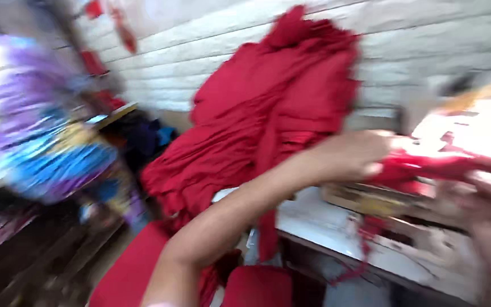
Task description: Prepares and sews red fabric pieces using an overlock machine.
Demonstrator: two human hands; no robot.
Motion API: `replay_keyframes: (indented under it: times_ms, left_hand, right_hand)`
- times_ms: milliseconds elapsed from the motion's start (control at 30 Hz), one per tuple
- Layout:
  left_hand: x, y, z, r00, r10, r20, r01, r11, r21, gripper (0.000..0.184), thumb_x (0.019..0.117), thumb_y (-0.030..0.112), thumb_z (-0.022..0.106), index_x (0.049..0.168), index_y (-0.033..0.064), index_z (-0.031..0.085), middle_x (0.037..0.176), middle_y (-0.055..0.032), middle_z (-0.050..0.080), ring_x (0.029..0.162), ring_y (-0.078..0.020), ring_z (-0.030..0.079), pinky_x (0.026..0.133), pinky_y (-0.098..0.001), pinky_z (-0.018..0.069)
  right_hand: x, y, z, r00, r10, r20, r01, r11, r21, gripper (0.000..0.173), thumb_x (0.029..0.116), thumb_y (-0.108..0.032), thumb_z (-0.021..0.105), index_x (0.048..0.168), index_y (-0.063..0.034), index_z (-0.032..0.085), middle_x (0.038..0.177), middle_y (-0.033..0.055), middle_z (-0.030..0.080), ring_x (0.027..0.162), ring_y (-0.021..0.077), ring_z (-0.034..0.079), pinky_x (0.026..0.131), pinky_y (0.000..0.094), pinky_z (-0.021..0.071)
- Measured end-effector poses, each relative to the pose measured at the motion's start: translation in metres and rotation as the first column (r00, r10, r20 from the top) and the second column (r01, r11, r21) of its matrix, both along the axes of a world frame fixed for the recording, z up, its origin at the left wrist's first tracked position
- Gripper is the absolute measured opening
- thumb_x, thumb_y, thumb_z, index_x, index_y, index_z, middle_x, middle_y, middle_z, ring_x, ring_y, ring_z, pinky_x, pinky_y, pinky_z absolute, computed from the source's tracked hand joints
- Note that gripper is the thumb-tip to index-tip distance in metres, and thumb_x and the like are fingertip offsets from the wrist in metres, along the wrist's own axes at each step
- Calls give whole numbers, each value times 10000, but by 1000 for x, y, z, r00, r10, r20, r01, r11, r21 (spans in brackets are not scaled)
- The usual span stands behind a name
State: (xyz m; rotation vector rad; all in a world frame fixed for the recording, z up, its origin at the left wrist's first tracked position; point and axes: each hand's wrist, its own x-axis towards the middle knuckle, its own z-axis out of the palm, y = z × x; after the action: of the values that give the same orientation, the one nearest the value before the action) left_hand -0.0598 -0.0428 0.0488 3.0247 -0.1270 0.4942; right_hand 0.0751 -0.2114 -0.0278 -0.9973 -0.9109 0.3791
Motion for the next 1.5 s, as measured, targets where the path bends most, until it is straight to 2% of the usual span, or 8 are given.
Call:
replay_keyframes:
  times_ms: [200, 433, 633, 733, 800, 1000, 1200, 1500]
  left_hand:
    - [-2, 16, 2, 980, -188, -60, 181, 978, -105, 171, 965, 224, 636, 932, 83, 726, 854, -29, 652, 755, -139, 617, 690, -351, 529]
    - [-6, -6, 7, 961, -266, 77, 264, 964, 27, 203, 989, 255, 615, 969, 128, 772, 982, -14, 718, 949, -146, 662, 826, -342, 513]
    - [8, -13, 8, 987, -131, -93, 119, 985, -122, 727, 951, 662, 504, 1294, 24, 579, 1008, -122, 674, 938, -253, 652, 846, -480, 524]
    - [16, -22, 18, 981, -61, -182, 61, 998, -8, 798, 955, 702, 417, 1090, -39, 682, 989, -195, 694, 983, -345, 668, 844, -543, 469]
    - [19, -10, 17, 985, -60, -160, 76, 992, 99, 775, 964, 735, 369, 897, 34, 692, 839, -104, 645, 877, -265, 646, 774, -471, 469]
    - [19, -1, 27, 965, -46, -260, 34, 998, -50, 575, 899, 622, 645, 878, 50, 698, 812, -54, 610, 791, -190, 601, 706, -421, 484]
    - [16, 11, 30, 975, -56, -217, 76, 993, 85, 476, 935, 513, 667, 850, 47, 707, 798, -58, 617, 800, -207, 616, 714, -412, 496]
    - [10, 21, 24, 995, -92, 49, 89, 994, 58, 248, 999, 290, 600, 872, 102, 702, 798, -5, 611, 754, -127, 607, 678, -333, 514]
  right_hand:
    - [1, 4, -5, 990, -132, -39, 134, 990, 36, 254, 962, 1, 519, 1090, -84, 721, 946, -14, 737, 676, 30, 617, 625, 191, 532]
    - [-11, 7, 6, 913, 73, 402, 24, 973, -231, 229, 909, -87, 644, 1113, -19, 721, 1049, 39, 723, 962, 46, 670, 874, 254, 557]
    - [-36, 7, 4, 813, -88, 576, 258, 941, -220, 158, 920, -168, 664, 896, -13, 670, 822, 94, 630, 785, 176, 622, 717, 370, 511]
    - [-38, 5, 6, 818, -147, 557, 323, 918, -231, 158, 931, -167, 651, 941, -21, 710, 859, 92, 669, 825, 173, 643, 753, 379, 518]
    - [-38, 5, 5, 796, -194, 574, 387, 892, -235, 180, 939, -184, 638, 1000, -57, 750, 950, 72, 718, 923, 174, 673, 843, 400, 529]
    - [-41, 16, -8, 671, -370, 643, 510, 860, -38, 181, 918, -231, 685, 924, -68, 764, 903, 36, 730, 881, 178, 638, 839, 418, 459]
    - [-27, 22, -19, 523, -483, 702, 665, 746, 18, 184, 924, -297, 674, 922, -164, 801, 1024, -14, 755, 962, 203, 662, 863, 488, 459]
    - [-11, 29, -26, 722, -528, 447, 604, 796, -35, 142, 916, -255, 698, 947, -146, 785, 903, -31, 696, 874, 77, 608, 808, 299, 484]
